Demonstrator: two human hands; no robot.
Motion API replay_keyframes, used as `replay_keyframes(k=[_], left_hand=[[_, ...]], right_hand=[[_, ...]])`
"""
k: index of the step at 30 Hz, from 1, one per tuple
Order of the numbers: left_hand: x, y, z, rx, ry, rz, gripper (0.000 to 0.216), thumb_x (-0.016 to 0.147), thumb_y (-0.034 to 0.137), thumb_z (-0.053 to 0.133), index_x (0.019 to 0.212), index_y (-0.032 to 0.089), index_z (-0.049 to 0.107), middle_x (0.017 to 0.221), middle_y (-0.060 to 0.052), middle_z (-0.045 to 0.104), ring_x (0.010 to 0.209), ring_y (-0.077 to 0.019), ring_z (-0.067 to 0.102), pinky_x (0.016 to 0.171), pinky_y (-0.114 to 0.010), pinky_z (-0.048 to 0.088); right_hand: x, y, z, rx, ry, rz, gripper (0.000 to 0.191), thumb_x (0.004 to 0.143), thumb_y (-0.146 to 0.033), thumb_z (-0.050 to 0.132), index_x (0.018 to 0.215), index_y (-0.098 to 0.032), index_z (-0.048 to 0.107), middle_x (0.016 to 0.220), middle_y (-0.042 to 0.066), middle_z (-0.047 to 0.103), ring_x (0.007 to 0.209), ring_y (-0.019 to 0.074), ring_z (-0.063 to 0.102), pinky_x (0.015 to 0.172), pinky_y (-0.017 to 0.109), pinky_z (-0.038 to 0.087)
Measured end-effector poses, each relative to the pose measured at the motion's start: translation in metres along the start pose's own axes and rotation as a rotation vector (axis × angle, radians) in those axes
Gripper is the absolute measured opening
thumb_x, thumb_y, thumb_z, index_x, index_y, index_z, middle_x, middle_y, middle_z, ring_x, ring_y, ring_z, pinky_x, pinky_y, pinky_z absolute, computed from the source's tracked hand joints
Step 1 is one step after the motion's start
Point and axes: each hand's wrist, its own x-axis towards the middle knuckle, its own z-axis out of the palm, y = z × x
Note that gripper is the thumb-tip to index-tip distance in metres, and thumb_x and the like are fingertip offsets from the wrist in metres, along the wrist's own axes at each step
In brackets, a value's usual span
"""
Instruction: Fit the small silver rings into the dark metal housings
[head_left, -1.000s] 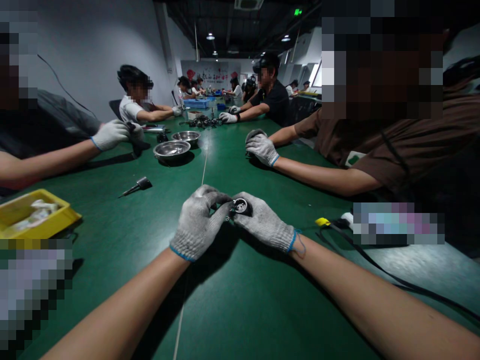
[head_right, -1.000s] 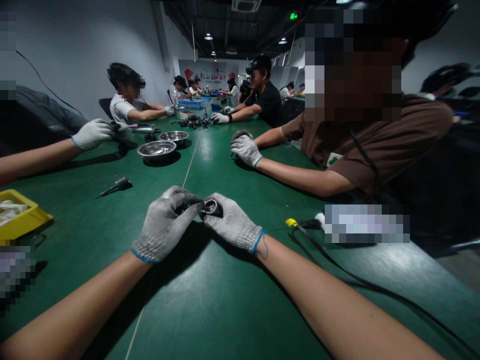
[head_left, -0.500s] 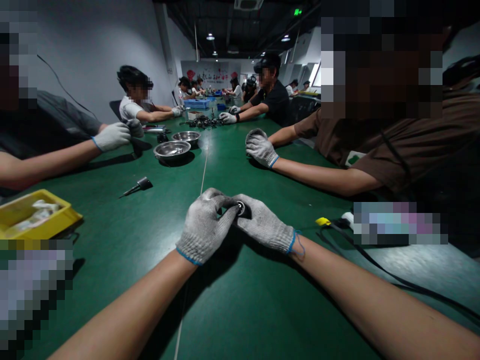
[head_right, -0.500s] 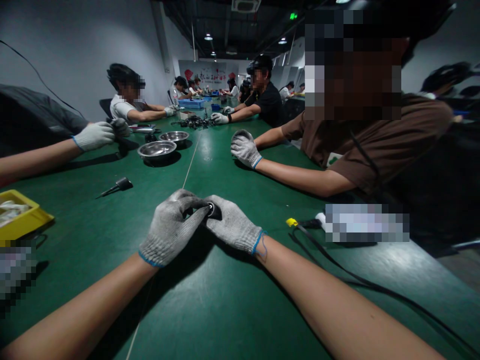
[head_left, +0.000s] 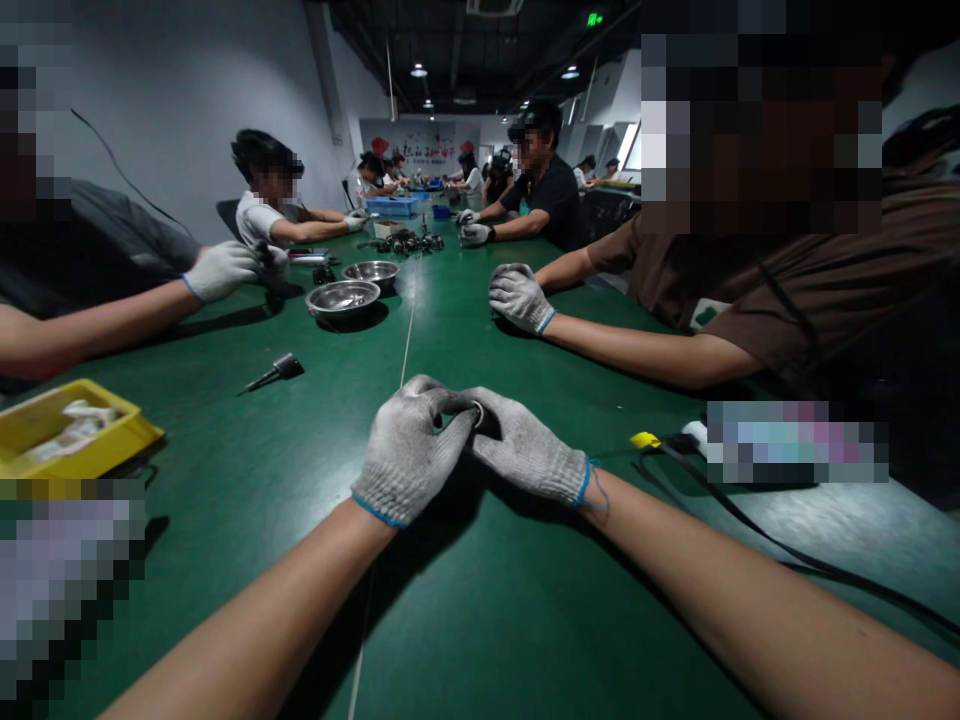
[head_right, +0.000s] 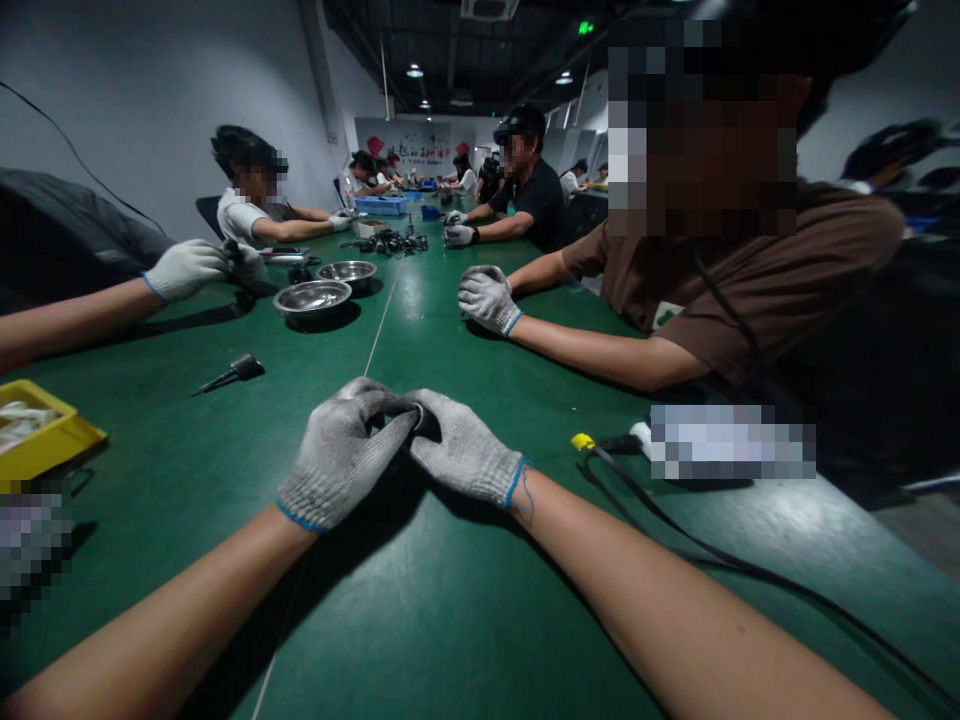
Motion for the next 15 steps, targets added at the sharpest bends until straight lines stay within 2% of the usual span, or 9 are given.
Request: replay_keyframes(k=[6,11,13,15], left_hand=[[0.002,0.006,-0.002,-0.076,-0.001,-0.117,0.011,0.090,0.023,0.072,0.090,0.018,0.081,0.087,-0.003,0.072,0.074,-0.0147,0.066,0.072,-0.027,0.054],[0.004,-0.005,-0.003,-0.079,0.077,-0.214,0.016,0.091,0.024,0.065,0.089,0.018,0.080,0.088,-0.003,0.074,0.084,-0.0184,0.070,0.080,-0.029,0.055],[0.006,-0.016,-0.002,-0.044,0.051,-0.257,0.020,0.093,0.027,0.063,0.091,0.018,0.080,0.089,-0.004,0.075,0.087,-0.0202,0.071,0.084,-0.031,0.057],[0.006,-0.027,-0.001,0.004,-0.069,-0.274,0.022,0.094,0.028,0.061,0.093,0.018,0.081,0.091,-0.005,0.076,0.090,-0.0217,0.072,0.087,-0.033,0.058]], right_hand=[[0.000,0.002,-0.001,-0.005,0.015,-0.027,0.032,0.084,-0.016,0.065,0.116,-0.018,0.069,0.118,0.009,0.074,0.110,0.0249,0.069,0.102,0.040,0.054],[0.000,0.002,-0.002,-0.022,0.041,0.000,0.027,0.086,-0.021,0.067,0.113,-0.017,0.067,0.110,0.008,0.075,0.099,0.0222,0.070,0.092,0.036,0.055],[0.000,0.001,-0.002,-0.026,0.059,0.016,0.022,0.087,-0.024,0.068,0.108,-0.017,0.067,0.104,0.006,0.074,0.093,0.0205,0.069,0.087,0.035,0.055],[0.000,0.001,-0.002,-0.026,0.081,0.030,0.018,0.087,-0.026,0.068,0.103,-0.018,0.065,0.099,0.005,0.073,0.087,0.0190,0.067,0.083,0.033,0.054]])
